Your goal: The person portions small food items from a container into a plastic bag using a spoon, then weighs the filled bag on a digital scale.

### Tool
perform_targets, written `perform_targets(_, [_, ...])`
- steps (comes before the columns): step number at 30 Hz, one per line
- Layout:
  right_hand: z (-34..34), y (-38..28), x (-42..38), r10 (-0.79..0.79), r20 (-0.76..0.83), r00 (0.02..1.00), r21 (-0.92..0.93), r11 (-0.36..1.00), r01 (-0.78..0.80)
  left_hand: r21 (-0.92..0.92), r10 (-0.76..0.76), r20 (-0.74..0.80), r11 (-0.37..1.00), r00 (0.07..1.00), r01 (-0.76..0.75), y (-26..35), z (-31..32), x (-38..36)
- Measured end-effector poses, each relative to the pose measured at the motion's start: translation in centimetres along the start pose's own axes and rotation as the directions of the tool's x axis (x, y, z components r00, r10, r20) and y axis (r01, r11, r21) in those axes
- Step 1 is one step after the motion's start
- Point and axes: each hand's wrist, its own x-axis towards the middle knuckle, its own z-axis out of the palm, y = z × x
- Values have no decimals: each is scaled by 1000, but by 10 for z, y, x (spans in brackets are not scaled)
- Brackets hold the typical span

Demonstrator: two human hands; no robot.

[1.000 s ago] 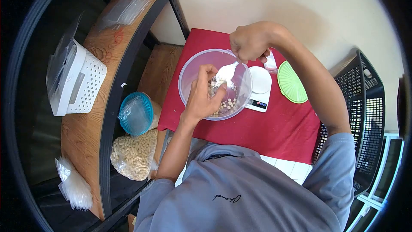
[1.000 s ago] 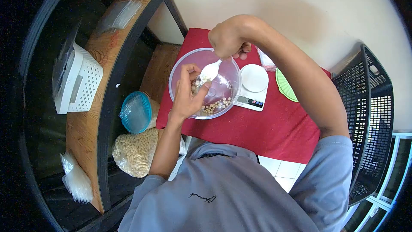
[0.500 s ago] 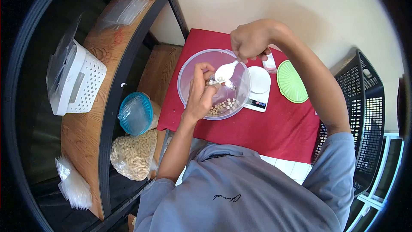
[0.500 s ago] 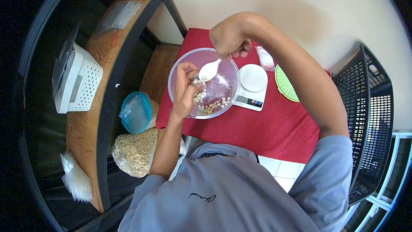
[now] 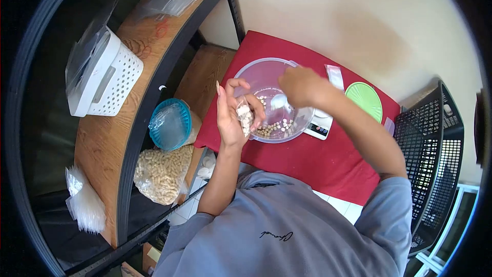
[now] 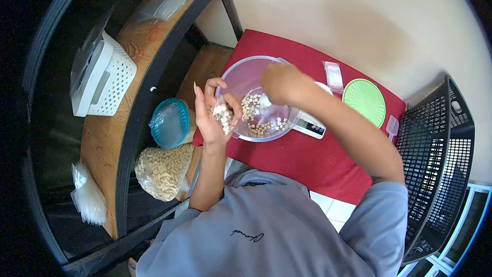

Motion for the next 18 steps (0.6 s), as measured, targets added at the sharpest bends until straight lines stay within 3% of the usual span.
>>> perform_targets(3, [37, -15, 16, -7, -34, 999, 11, 1000, 8, -52, -11, 65, 999, 998, 14, 4, 0, -3])
perform_targets(6, [53, -20, 24, 45, 27, 999, 114, 992, -47, 74, 15, 86, 997, 996, -22, 5, 0, -8])
perform_targets(8, [47, -20, 21, -14, 101, 995, 177, 984, -4, 293, 56, 1, 955, 998, -54, 3, -1, -12])
perform_targets(9, [49, -17, 19, -17, 102, 995, 176, 984, -2, 293, 57, -1, 955, 998, -55, 2, -3, -14])
perform_targets(11, [56, -8, 14, -8, -372, 928, 351, 925, 148, 436, 115, -44, 896, 992, -85, 2, -7, -18])
perform_targets(12, [47, -12, 6, -12, -369, 929, 348, 925, 150, 434, 117, -48, 897, 992, -85, 1, -8, -19])
perform_targets(14, [23, -29, -28, 156, -583, 797, 682, 628, 375, 591, 236, -61, 791, 970, -155, 0, -9, -22])
perform_targets(18, [31, -64, -60, 106, -593, 798, 714, 527, 461, 643, 280, -36, 741, 959, -192, -7, -3, -23])
